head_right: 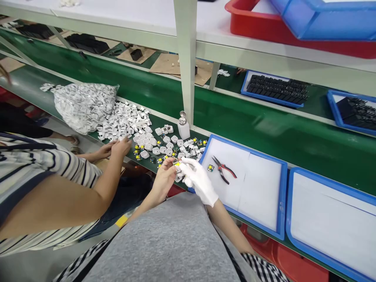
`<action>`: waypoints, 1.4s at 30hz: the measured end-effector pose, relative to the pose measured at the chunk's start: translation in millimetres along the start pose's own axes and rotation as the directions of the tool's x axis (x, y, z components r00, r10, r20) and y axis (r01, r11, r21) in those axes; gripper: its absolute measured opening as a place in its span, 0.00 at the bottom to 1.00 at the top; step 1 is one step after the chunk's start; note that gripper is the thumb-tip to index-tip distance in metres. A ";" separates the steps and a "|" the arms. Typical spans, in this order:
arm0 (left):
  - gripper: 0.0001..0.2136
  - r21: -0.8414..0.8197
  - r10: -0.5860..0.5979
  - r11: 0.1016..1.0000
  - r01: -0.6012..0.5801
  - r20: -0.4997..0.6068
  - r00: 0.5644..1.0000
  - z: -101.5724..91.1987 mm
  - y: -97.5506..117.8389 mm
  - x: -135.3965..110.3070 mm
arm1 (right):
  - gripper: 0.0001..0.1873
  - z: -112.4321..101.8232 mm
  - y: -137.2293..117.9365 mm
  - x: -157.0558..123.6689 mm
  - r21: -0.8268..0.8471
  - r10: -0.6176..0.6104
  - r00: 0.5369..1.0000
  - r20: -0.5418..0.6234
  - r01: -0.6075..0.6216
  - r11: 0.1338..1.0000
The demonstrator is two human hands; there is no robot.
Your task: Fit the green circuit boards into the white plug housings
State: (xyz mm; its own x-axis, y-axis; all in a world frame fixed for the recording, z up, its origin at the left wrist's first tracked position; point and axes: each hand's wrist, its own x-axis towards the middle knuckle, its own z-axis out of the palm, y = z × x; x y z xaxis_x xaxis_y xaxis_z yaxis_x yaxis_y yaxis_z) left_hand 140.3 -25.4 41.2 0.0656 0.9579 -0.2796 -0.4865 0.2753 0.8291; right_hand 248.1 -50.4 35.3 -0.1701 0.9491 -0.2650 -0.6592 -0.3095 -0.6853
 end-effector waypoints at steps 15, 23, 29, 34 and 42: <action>0.11 0.182 0.157 0.969 -0.166 0.064 0.986 0.7 -1.1 -5.8 | 0.18 -4.3 8.3 6.8 -0.061 -0.026 0.999 -0.044 0.023 0.998; 0.11 -0.044 -0.183 0.982 0.183 0.002 0.983 2.2 6.5 -4.8 | 0.16 -9.2 6.8 9.1 0.114 0.006 0.998 -0.066 0.002 0.993; 0.09 -0.066 -0.283 0.957 0.283 0.002 0.959 -1.0 8.5 -5.1 | 0.15 -23.8 1.8 1.8 -0.682 -0.443 0.876 0.189 0.442 0.583; 0.12 0.060 -0.340 0.939 0.338 0.015 0.940 -7.2 0.0 0.1 | 0.23 -28.1 -9.1 0.7 -0.793 -0.318 0.729 0.606 0.521 -0.315; 0.17 0.190 -0.127 0.972 0.137 -0.065 0.990 -10.6 -1.7 -4.9 | 0.14 -12.1 -18.6 5.0 -0.722 -0.222 0.739 0.636 0.468 -0.509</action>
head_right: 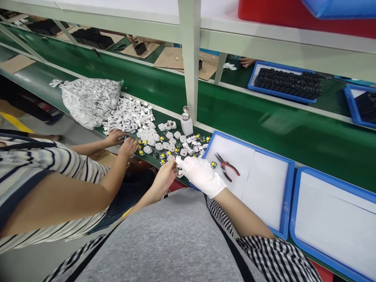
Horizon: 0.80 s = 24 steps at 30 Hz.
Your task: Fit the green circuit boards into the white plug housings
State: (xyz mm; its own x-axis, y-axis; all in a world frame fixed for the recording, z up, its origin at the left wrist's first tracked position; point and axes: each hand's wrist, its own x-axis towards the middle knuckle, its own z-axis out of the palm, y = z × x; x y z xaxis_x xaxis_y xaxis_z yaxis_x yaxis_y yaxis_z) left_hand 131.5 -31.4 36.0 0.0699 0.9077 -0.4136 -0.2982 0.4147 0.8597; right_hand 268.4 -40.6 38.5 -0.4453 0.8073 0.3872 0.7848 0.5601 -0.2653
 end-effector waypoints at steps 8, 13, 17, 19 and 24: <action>0.14 0.246 0.054 0.967 -0.071 0.077 0.996 -6.1 19.3 -5.1 | 0.09 6.7 3.0 -1.0 0.252 0.060 0.995 -0.074 -0.040 0.967; 0.13 0.201 0.100 0.973 -0.116 0.089 0.991 -2.1 16.2 -12.4 | 0.14 2.9 5.7 -6.3 0.256 0.000 0.973 -0.233 0.061 0.965; 0.14 0.121 0.102 0.986 -0.118 0.131 0.986 2.4 13.0 -20.9 | 0.15 -3.4 7.9 -12.2 0.402 0.025 0.978 -0.207 0.062 0.914; 0.15 0.082 0.085 0.992 -0.097 0.138 0.987 5.3 12.3 -24.5 | 0.14 -4.5 6.5 -15.7 0.472 0.043 0.976 -0.215 0.065 0.879; 0.16 -0.004 0.011 1.000 -0.010 0.172 0.985 9.6 10.1 -29.5 | 0.07 -1.5 -7.4 -22.3 0.814 0.356 0.906 -0.231 -0.020 0.581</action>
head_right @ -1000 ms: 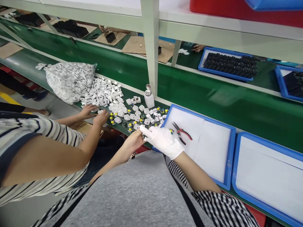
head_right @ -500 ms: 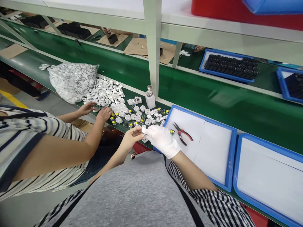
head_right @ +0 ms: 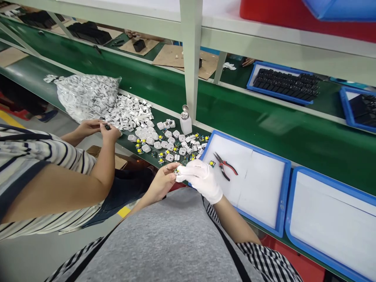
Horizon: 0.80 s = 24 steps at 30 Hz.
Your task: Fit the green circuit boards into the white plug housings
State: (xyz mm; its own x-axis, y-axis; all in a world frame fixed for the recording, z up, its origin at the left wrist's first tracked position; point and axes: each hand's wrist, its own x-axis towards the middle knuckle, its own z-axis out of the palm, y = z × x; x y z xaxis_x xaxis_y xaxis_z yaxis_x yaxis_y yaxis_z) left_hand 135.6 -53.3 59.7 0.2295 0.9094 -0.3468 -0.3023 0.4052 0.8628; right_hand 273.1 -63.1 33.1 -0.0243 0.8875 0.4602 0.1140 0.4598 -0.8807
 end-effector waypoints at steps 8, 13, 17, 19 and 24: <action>0.15 0.044 0.027 0.999 -0.027 -0.002 1.000 -9.1 2.7 2.4 | 0.15 0.7 -5.3 2.3 -0.061 0.025 0.988 0.151 -0.016 0.998; 0.15 0.116 0.100 0.988 -0.107 0.065 0.993 -16.3 5.8 2.3 | 0.06 -4.3 -5.1 3.0 0.251 0.135 0.990 -0.038 -0.121 0.960; 0.17 0.193 0.179 0.959 -0.208 0.161 0.971 -17.1 7.8 1.0 | 0.12 -4.4 -6.7 10.2 0.569 0.533 0.845 0.040 -0.458 0.683; 0.18 0.275 0.240 0.918 -0.286 0.188 0.952 -17.2 9.2 1.2 | 0.16 -4.6 -9.2 13.4 0.477 0.555 0.817 0.156 -0.555 0.682; 0.18 0.586 0.481 0.600 -0.544 0.279 0.831 -18.0 11.6 1.5 | 0.10 -2.8 -10.4 10.4 -0.048 0.196 0.966 0.167 -0.191 0.980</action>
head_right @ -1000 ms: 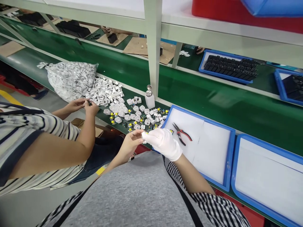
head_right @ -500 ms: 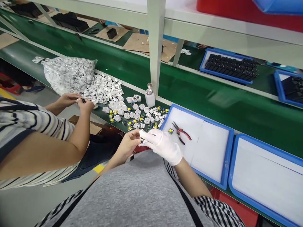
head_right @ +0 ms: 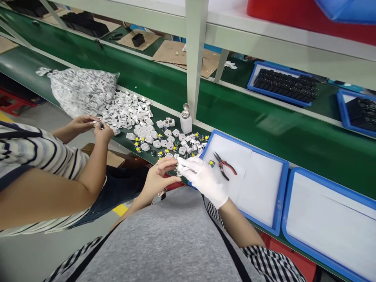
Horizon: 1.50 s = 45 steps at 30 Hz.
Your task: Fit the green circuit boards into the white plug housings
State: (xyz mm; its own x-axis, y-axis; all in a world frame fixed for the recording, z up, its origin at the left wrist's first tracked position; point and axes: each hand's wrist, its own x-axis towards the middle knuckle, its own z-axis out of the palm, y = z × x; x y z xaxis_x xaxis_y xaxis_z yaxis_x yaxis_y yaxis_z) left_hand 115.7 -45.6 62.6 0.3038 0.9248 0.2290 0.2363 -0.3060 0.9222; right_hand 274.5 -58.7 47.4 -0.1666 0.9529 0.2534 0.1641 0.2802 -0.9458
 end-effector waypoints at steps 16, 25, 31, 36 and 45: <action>0.17 0.105 0.072 0.992 -0.072 0.002 0.997 5.3 7.3 3.6 | 0.04 6.8 12.7 -7.3 0.495 0.006 0.997 -0.078 0.034 0.868; 0.17 0.037 -0.040 0.999 0.038 0.038 0.998 10.9 1.7 3.8 | 0.08 6.6 14.5 -13.6 0.491 0.232 0.948 -0.217 -0.100 0.865; 0.18 0.050 -0.184 0.982 0.182 0.038 0.982 14.6 -1.8 6.6 | 0.14 -3.1 21.1 -16.5 -0.215 -0.293 0.953 -0.075 0.271 0.938; 0.18 0.110 -0.268 0.959 0.261 0.063 0.961 20.3 -2.4 7.6 | 0.09 1.3 34.6 -16.1 -0.235 -0.342 0.928 -0.148 0.303 0.924; 0.17 -0.026 -0.359 0.930 0.368 0.160 0.919 32.5 -7.7 13.4 | 0.07 -4.7 46.0 -29.9 0.537 0.195 0.958 -0.212 -0.053 0.842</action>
State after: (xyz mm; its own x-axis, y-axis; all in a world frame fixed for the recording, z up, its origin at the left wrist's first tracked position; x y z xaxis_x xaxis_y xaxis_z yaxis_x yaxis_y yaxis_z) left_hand 148.0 -38.2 48.4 0.3421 0.9241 -0.1705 0.3074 0.0613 0.9496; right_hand 291.6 -73.8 -2.7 0.0784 0.9918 0.1009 -0.3747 0.1231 -0.9189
